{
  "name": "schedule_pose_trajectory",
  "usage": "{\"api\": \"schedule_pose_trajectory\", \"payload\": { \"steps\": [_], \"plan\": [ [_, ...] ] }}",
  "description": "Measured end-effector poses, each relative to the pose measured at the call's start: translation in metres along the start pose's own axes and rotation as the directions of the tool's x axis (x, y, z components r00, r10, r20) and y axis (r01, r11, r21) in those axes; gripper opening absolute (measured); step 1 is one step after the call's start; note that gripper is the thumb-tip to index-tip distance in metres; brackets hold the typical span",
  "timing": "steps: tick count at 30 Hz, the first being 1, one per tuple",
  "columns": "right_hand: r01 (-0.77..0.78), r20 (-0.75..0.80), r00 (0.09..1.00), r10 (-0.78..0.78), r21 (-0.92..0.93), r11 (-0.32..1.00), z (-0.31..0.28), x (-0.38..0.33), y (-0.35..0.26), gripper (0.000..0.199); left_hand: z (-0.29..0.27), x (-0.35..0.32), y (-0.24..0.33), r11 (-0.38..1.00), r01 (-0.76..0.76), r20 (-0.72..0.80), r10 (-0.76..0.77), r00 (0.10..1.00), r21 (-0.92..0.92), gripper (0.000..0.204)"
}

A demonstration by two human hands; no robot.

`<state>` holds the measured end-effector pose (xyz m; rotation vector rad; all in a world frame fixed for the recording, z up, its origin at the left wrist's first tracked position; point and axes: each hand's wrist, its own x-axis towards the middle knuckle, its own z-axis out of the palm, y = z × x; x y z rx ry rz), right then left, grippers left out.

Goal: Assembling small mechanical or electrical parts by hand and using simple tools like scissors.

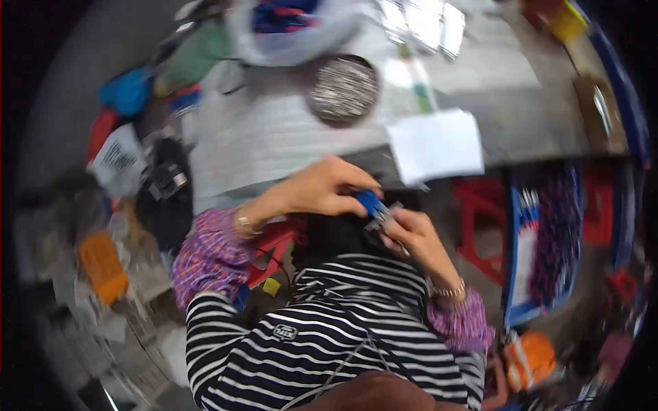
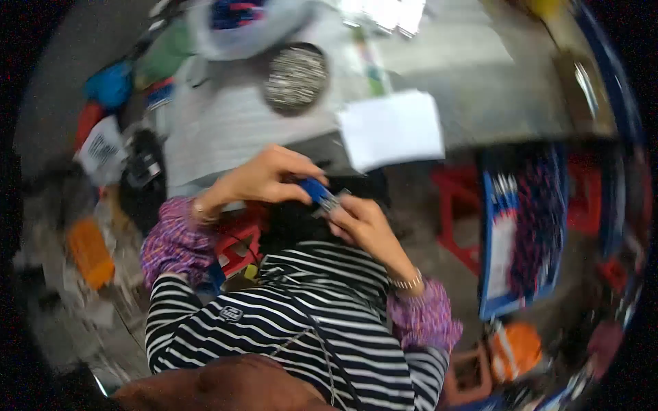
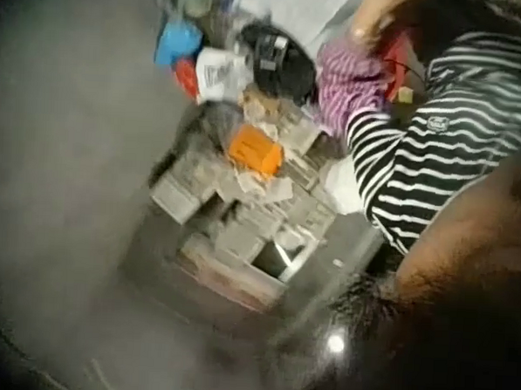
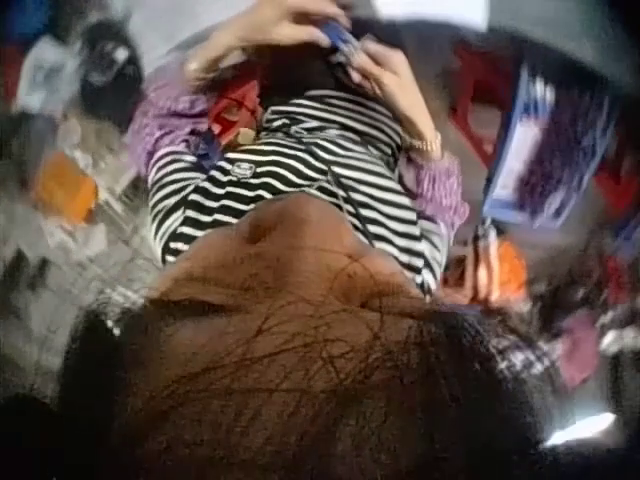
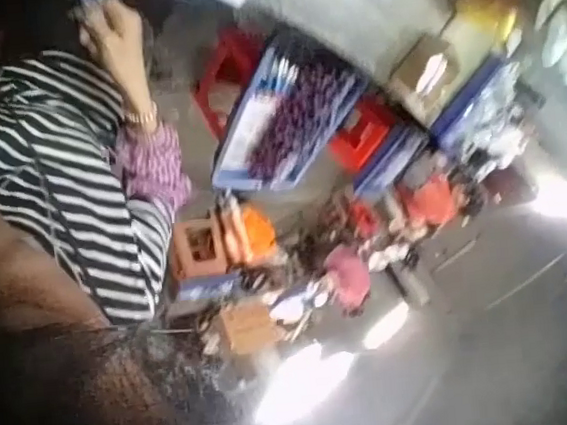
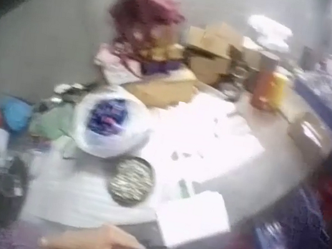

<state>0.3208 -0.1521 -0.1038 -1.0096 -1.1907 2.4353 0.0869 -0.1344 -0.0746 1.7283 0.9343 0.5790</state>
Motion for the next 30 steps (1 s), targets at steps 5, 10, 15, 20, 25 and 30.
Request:
{"api": "schedule_pose_trajectory", "payload": {
  "steps": [5, 10, 15, 20, 25, 30],
  "plan": [
    [-0.093, -0.087, 0.991, 0.099, 0.069, 0.993, 0.006, -0.004, 0.004, 0.015, 0.007, 0.0, -0.001, 1.0, -0.004, 0.042, 0.004, 0.999, 0.016, 0.032],
    [-0.105, -0.045, 0.993, 0.11, 0.112, 0.988, 0.008, -0.005, 0.004, 0.017, 0.015, -0.01, 0.003, 1.0, -0.003, -0.01, 0.003, 1.0, 0.016, 0.027],
    [-0.126, -0.036, 0.991, 0.128, 0.059, 0.99, 0.005, -0.009, 0.005, 0.016, 0.021, -0.012, 0.004, 0.999, -0.013, 0.038, 0.012, 0.999, 0.032, 0.024],
    [-0.177, -0.108, 0.98, 0.17, -0.06, 0.982, 0.013, -0.003, -0.008, 0.016, 0.02, -0.013, -0.011, 0.997, -0.056, -0.017, 0.057, 0.998, 0.06, 0.029],
    [-0.132, 0.015, 0.991, 0.132, 0.093, 0.987, 0.01, 0.005, -0.002, 0.017, 0.009, -0.016, -0.002, 0.997, -0.005, -0.055, 0.009, 0.998, 0.072, 0.034],
    [-0.09, 0.081, 0.994, 0.078, 0.163, 0.982, 0.004, 0.006, 0.008, 0.021, 0.005, -0.011, -0.001, 0.991, 0.109, -0.015, -0.108, 0.994, 0.077, 0.032]
  ]
}}
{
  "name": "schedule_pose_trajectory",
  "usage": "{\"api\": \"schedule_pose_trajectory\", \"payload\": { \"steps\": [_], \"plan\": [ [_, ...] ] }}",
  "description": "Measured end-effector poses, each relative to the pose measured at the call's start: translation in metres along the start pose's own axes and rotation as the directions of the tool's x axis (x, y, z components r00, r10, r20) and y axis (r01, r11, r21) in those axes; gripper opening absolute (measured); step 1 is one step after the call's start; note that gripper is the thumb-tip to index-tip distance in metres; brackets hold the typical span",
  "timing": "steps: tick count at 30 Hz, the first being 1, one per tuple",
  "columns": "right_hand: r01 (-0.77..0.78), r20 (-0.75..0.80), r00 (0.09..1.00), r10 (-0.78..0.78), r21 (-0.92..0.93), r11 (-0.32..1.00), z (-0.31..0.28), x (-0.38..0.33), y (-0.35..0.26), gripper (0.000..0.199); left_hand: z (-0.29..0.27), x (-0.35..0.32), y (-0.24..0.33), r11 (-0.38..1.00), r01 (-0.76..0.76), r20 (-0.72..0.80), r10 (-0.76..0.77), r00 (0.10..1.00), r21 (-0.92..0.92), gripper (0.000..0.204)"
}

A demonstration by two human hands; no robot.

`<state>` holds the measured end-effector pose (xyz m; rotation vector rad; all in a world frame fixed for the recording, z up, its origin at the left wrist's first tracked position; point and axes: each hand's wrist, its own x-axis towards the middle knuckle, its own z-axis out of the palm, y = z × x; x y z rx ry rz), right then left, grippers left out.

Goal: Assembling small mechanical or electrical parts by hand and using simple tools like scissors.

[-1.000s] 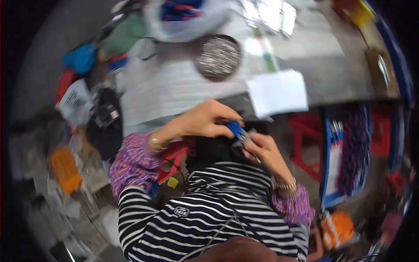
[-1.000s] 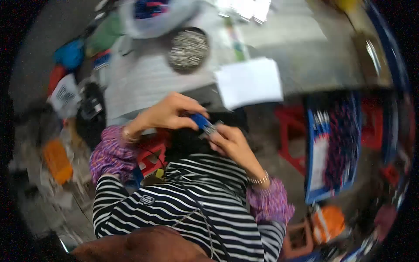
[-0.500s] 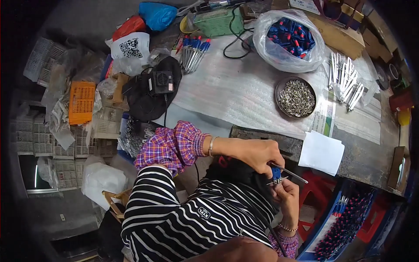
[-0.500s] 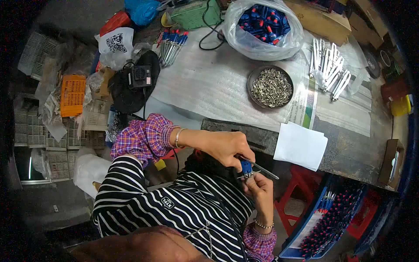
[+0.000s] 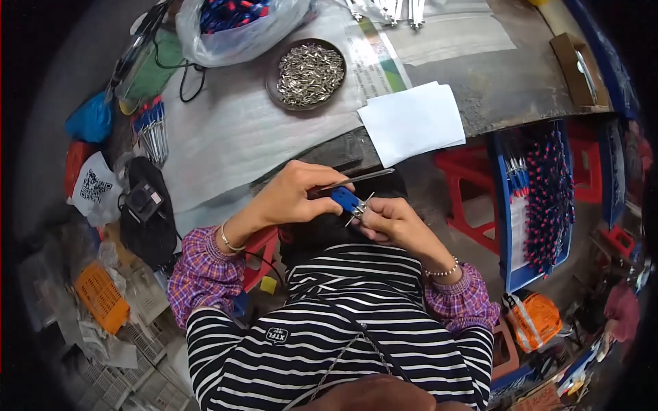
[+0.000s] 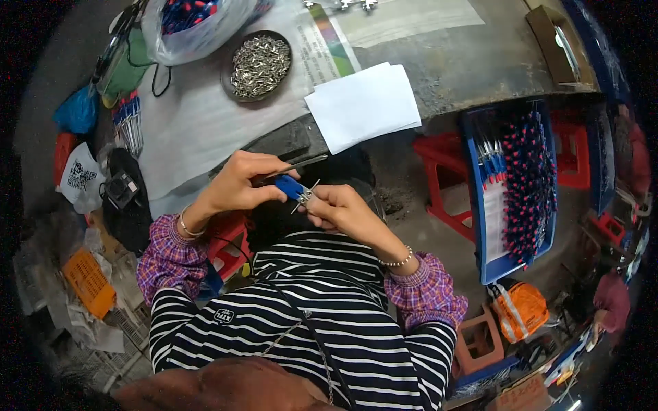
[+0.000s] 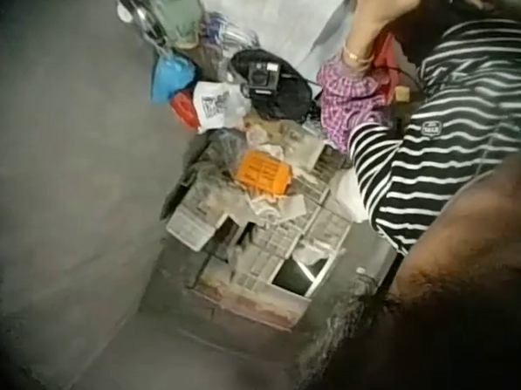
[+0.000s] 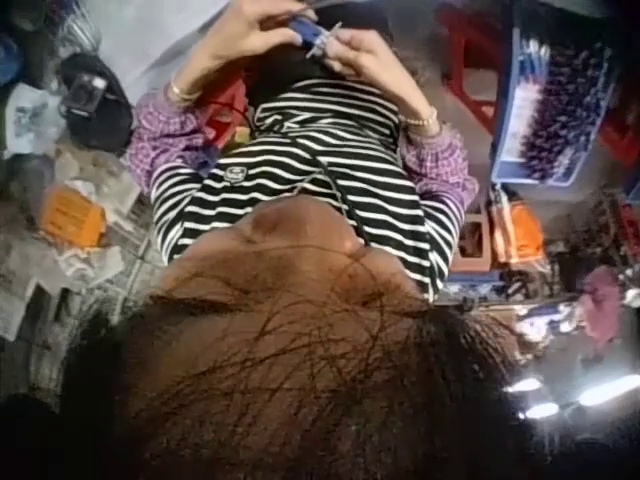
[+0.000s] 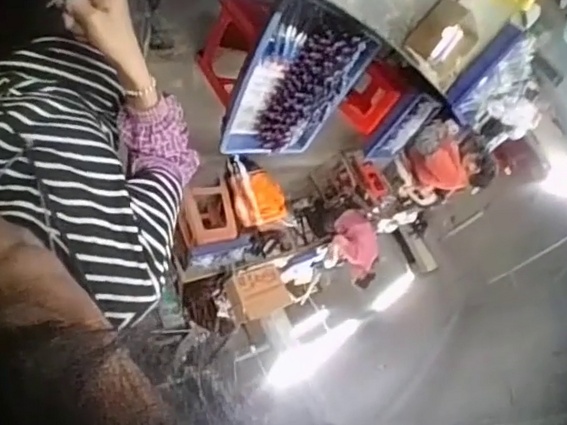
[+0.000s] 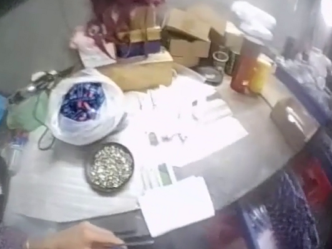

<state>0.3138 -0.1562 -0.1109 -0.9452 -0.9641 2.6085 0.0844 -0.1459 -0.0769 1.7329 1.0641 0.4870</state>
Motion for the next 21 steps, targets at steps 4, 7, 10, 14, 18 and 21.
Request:
{"api": "schedule_pose_trajectory", "payload": {
  "steps": [4, 7, 10, 14, 18, 21],
  "plan": [
    [0.023, 0.017, 1.0, -0.024, 0.036, 0.999, -0.0014, -0.0029, 0.0032, 0.022, 0.007, -0.0007, 0.0012, 1.0, 0.023, -0.043, -0.023, 0.999, 0.007, 0.031],
    [0.035, 0.022, 0.999, -0.036, 0.05, 0.998, -0.0025, -0.0037, 0.0052, 0.022, 0.0092, -0.0009, 0.0035, 1.0, 0.027, -0.077, -0.026, 0.997, 0.01, 0.032],
    [0.046, 0.024, 0.999, -0.046, 0.005, 0.999, -0.0054, -0.0037, 0.0057, 0.022, 0.008, 0.0006, 0.0032, 0.999, 0.039, -0.053, -0.039, 0.998, -0.006, 0.032],
    [0.052, 0.037, 0.998, -0.048, -0.116, 0.992, -0.0051, -0.0037, 0.005, 0.022, 0.0061, -0.0032, -0.0034, 0.999, 0.018, -0.023, -0.019, 1.0, -0.028, 0.032],
    [0.062, 0.028, 0.998, -0.059, -0.089, 0.994, -0.0061, -0.0038, 0.0072, 0.022, 0.0045, -0.001, 0.0022, 0.997, 0.072, 0.021, -0.072, 0.997, -0.02, 0.032],
    [0.077, 0.015, 0.997, -0.076, -0.114, 0.991, -0.007, -0.0028, 0.0102, 0.022, 0.0058, -0.0001, 0.004, 0.996, 0.088, 0.011, -0.088, 0.996, -0.007, 0.032]
  ]
}}
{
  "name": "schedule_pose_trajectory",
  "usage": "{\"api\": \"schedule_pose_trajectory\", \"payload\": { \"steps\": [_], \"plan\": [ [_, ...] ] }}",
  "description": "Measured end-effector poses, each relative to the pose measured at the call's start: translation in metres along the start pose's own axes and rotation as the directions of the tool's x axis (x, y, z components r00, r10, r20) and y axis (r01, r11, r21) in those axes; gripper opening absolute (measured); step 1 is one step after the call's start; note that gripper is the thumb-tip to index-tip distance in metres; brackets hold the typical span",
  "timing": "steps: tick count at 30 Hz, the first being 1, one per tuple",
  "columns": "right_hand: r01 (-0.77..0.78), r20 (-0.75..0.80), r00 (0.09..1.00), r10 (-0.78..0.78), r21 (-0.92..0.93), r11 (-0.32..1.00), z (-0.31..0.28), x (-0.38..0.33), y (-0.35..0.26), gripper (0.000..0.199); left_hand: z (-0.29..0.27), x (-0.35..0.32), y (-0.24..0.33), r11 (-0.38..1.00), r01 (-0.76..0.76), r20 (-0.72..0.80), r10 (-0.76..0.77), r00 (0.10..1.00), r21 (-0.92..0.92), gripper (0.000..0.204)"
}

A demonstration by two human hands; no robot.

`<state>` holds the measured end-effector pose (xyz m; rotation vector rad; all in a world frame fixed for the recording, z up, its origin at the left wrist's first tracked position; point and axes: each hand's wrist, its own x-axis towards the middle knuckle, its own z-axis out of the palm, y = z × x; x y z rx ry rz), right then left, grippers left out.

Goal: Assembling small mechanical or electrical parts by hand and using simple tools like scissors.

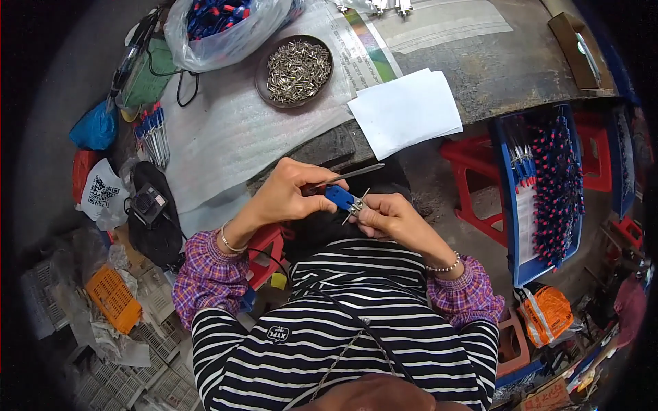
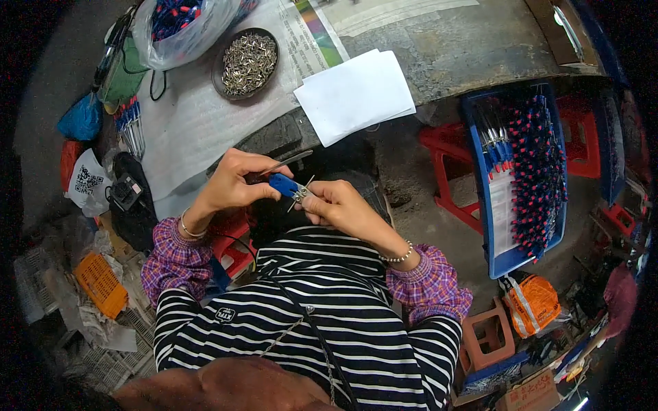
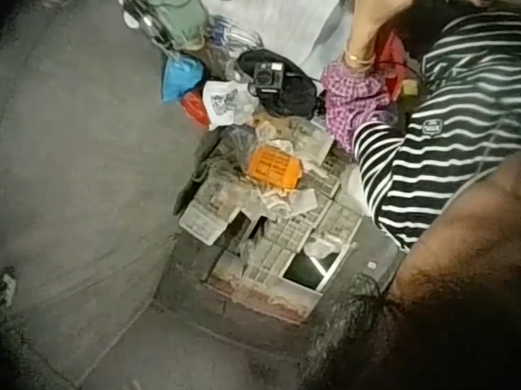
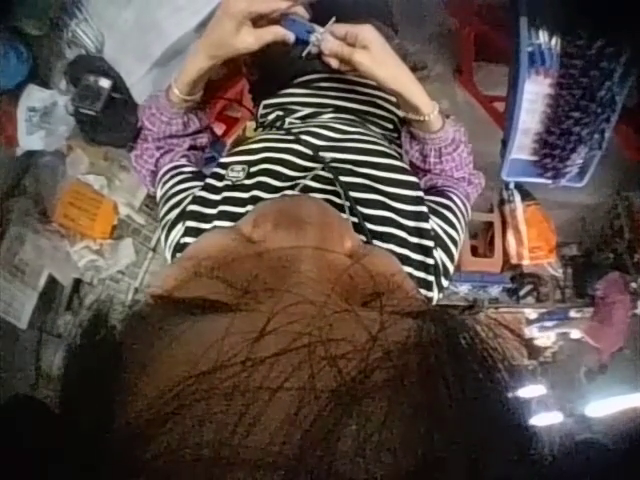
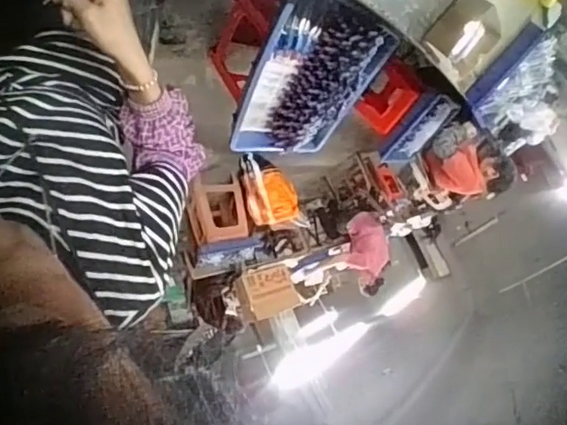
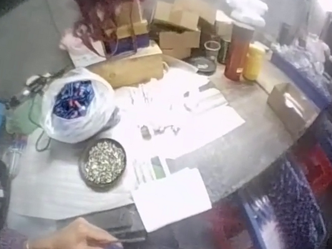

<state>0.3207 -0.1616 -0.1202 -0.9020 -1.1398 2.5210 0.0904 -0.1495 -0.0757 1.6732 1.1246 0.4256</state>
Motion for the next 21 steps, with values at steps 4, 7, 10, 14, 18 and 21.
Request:
{"api": "schedule_pose_trajectory", "payload": {
  "steps": [4, 7, 10, 14, 18, 21],
  "plan": [
    [-0.039, -0.001, 0.999, 0.039, -0.025, 0.999, 0.002, 0.0, -0.003, 0.02, 0.001, 0.0, -0.002, 1.0, -0.02, 0.001, 0.021, 1.0, -0.022, 0.031],
    [-0.016, -0.016, 1.0, 0.015, -0.027, 1.0, 0.001, 0.001, -0.002, 0.02, 0.003, 0.001, -0.004, 0.998, -0.05, -0.002, 0.05, 0.999, -0.034, 0.031],
    [-0.072, -0.012, 0.997, 0.072, 0.016, 0.997, 0.002, 0.0, -0.006, 0.019, 0.005, 0.0, -0.002, 0.997, -0.064, -0.026, 0.063, 0.998, -0.053, 0.03],
    [-0.069, 0.008, 0.998, 0.069, 0.059, 0.996, 0.002, 0.001, -0.007, 0.02, 0.006, 0.0, 0.003, 0.999, -0.021, -0.029, 0.02, 0.999, -0.047, 0.028],
    [-0.066, 0.017, 0.998, 0.066, 0.027, 0.997, 0.001, 0.003, -0.009, 0.02, 0.01, -0.002, 0.004, 0.999, -0.038, -0.081, 0.037, 0.996, -0.019, 0.026],
    [-0.08, 0.033, 0.996, 0.078, 0.076, 0.994, 0.0, 0.006, -0.004, 0.021, 0.015, -0.004, 0.01, 1.0, 0.028, -0.129, -0.028, 0.991, -0.005, 0.026]
  ]
}}
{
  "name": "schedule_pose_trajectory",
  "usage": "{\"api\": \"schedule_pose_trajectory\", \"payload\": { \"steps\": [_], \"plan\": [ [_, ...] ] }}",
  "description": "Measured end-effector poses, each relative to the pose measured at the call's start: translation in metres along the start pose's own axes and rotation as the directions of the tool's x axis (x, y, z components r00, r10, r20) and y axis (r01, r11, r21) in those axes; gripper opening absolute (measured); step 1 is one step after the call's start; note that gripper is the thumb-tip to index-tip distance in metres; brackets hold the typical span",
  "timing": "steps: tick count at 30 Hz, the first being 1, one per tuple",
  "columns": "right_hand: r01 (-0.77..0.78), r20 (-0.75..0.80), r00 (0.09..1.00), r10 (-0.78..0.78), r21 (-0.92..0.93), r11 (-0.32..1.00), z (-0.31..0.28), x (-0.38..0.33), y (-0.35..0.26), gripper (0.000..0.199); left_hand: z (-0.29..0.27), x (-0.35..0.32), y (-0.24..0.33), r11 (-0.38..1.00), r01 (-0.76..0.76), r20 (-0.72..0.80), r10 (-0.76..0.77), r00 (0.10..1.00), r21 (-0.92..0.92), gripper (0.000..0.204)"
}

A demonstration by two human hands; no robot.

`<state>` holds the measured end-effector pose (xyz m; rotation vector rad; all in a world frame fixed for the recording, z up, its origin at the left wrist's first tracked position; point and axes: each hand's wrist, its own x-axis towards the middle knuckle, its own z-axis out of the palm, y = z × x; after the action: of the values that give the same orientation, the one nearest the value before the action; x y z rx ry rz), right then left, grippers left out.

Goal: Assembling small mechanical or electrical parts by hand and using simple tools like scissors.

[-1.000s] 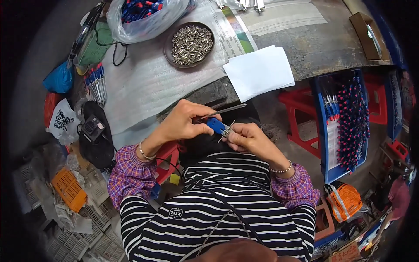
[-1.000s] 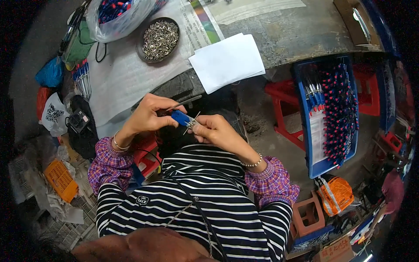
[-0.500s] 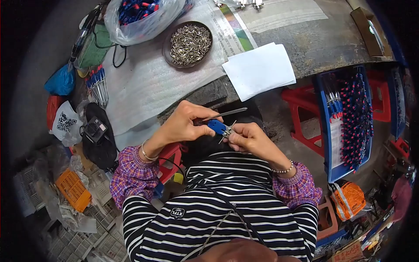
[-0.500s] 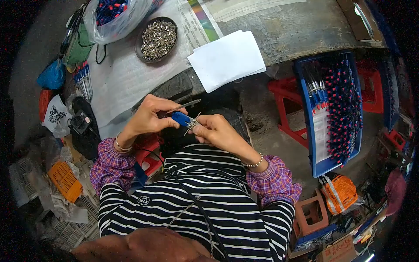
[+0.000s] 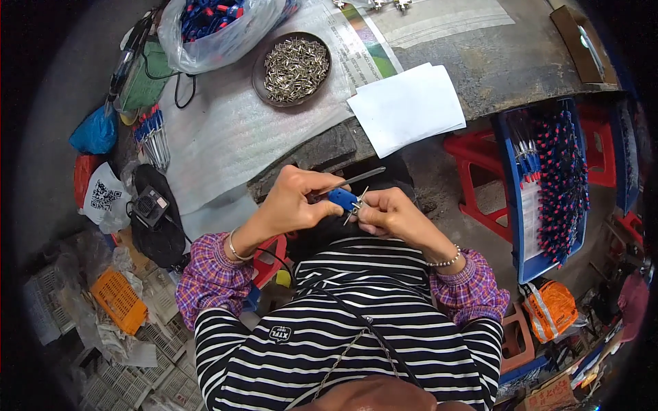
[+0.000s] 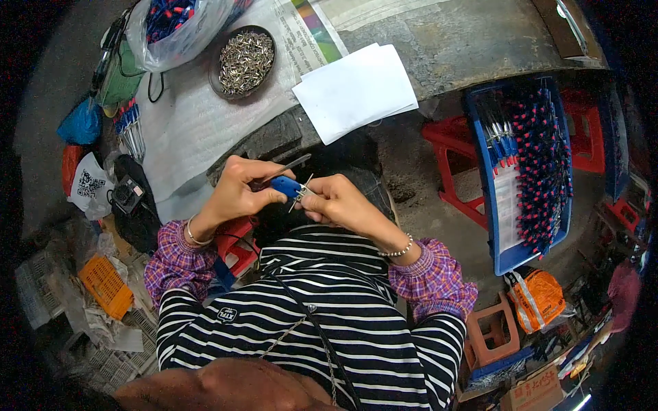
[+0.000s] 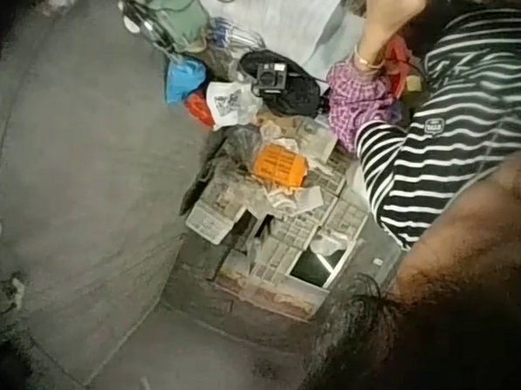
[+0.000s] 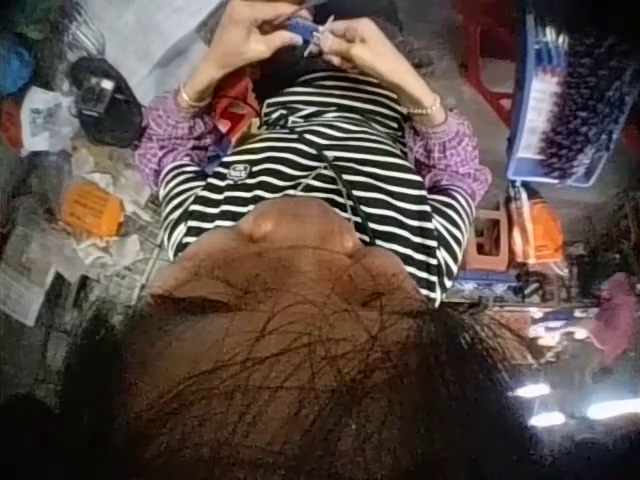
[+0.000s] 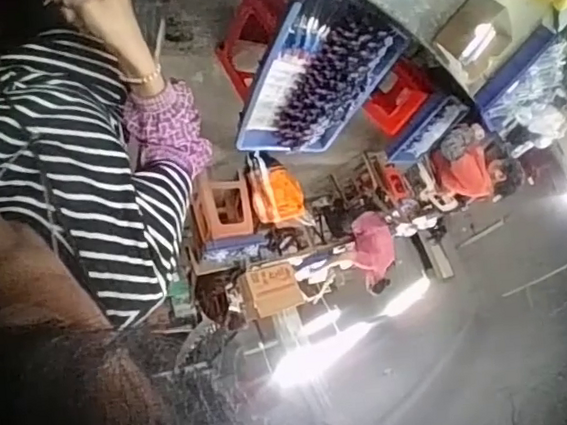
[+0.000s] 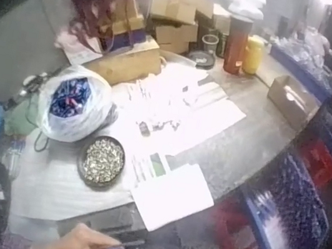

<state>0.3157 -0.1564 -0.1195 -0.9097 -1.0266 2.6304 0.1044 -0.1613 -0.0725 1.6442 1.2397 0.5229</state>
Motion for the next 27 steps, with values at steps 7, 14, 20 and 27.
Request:
{"api": "schedule_pose_trajectory", "payload": {
  "steps": [7, 14, 20, 27],
  "plan": [
    [-0.001, 0.043, 0.999, -0.004, 0.13, 0.992, 0.001, -0.003, 0.004, 0.021, -0.004, 0.004, -0.002, 1.0, 0.012, 0.078, -0.011, 0.997, -0.005, 0.027],
    [0.037, 0.03, 0.999, -0.04, 0.075, 0.997, -0.004, -0.003, 0.003, 0.022, -0.006, 0.004, 0.004, 0.996, 0.081, 0.062, -0.083, 0.995, 0.036, 0.027],
    [0.02, 0.068, 0.998, -0.017, -0.039, 0.999, -0.002, -0.009, 0.0, 0.023, -0.009, 0.007, -0.005, 0.999, -0.018, 0.139, 0.023, 0.99, -0.04, 0.028],
    [0.031, -0.008, 0.999, -0.031, 0.026, 0.999, 0.0, -0.01, 0.003, 0.022, -0.008, 0.004, -0.002, 0.995, 0.094, 0.105, -0.096, 0.99, 0.022, 0.028]
  ]
}}
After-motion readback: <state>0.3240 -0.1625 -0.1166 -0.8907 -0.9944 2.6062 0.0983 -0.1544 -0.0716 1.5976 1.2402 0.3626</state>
